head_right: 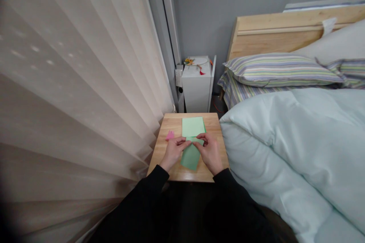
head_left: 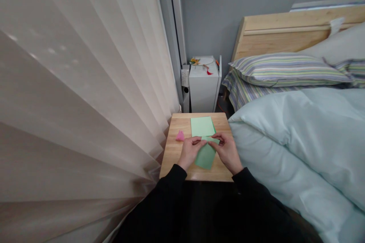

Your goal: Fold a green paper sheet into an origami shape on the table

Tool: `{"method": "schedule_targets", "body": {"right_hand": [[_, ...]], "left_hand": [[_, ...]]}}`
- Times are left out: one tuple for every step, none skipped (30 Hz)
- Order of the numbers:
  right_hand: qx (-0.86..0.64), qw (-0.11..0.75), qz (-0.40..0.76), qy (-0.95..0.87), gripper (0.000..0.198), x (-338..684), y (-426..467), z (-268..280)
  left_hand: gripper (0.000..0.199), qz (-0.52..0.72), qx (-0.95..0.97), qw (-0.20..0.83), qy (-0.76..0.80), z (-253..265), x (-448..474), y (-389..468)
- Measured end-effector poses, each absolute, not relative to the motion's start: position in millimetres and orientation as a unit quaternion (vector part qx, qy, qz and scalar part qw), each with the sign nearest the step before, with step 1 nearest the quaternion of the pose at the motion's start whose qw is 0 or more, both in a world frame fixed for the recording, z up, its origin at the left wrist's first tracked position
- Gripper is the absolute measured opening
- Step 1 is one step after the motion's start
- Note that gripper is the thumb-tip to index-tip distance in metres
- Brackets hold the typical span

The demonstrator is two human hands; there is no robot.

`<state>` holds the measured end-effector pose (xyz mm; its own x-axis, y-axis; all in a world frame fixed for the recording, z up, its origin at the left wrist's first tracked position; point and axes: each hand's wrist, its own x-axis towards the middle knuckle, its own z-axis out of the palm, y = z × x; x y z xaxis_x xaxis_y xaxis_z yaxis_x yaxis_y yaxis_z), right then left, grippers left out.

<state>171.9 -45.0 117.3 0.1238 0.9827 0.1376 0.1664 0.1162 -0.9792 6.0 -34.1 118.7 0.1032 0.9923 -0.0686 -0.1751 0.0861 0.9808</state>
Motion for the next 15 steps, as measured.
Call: {"method": "schedule_targets", "body": {"right_hand": [[-0.536,0.521,0.395,-0.534,0.033,171.2,-44.0,117.1],[-0.534,0.521,0.399,-0.533,0.033,170.8,-43.0,116.6],[-0.532,0.523,0.404,-0.529,0.034,170.6,-42.0,116.0],[-0.527,0.528,0.413,-0.523,0.035,170.4,-41.0,115.2],[-0.521,0.532,0.427,-0.512,0.037,170.3,-40.1,114.2],[-0.514,0.537,0.445,-0.499,0.039,170.3,-39.1,113.2],[-0.507,0.542,0.465,-0.483,0.041,170.3,-38.2,112.2],[-0.502,0.545,0.483,-0.467,0.043,170.4,-37.4,111.4],[-0.499,0.547,0.498,-0.451,0.045,170.5,-36.6,110.7],[-0.5,0.55,0.508,-0.436,0.047,170.5,-36.0,110.2],[-0.502,0.554,0.514,-0.421,0.049,170.4,-35.7,110.0],[-0.504,0.559,0.519,-0.405,0.05,170.1,-35.5,110.1],[-0.506,0.564,0.525,-0.389,0.051,169.8,-35.6,110.5],[-0.505,0.568,0.532,-0.373,0.051,169.3,-35.9,111.0],[-0.503,0.571,0.54,-0.359,0.051,168.7,-36.4,111.6]], "left_hand": [[0.034,0.499,0.46,0.581,0.449,118.3,6.4,-34.4],[0.034,0.5,0.461,0.578,0.452,117.9,6.8,-34.7],[0.034,0.5,0.458,0.576,0.456,117.8,6.9,-35.0],[0.034,0.501,0.454,0.576,0.459,117.9,6.9,-35.3],[0.034,0.501,0.449,0.578,0.461,118.3,6.7,-35.5],[0.034,0.501,0.445,0.581,0.462,118.7,6.4,-35.8],[0.033,0.501,0.442,0.583,0.462,119.1,5.9,-35.9],[0.033,0.502,0.441,0.582,0.462,119.3,5.4,-36.0],[0.033,0.504,0.443,0.579,0.463,119.2,4.9,-36.0],[0.033,0.506,0.446,0.574,0.463,118.6,4.4,-35.8],[0.033,0.509,0.449,0.57,0.464,117.5,4.1,-35.6],[0.034,0.511,0.451,0.566,0.464,116.1,3.8,-35.3],[0.034,0.512,0.452,0.563,0.465,114.4,3.7,-35.0],[0.034,0.513,0.452,0.562,0.466,112.7,3.8,-34.8],[0.033,0.514,0.451,0.562,0.467,111.1,4.0,-34.7]]}}
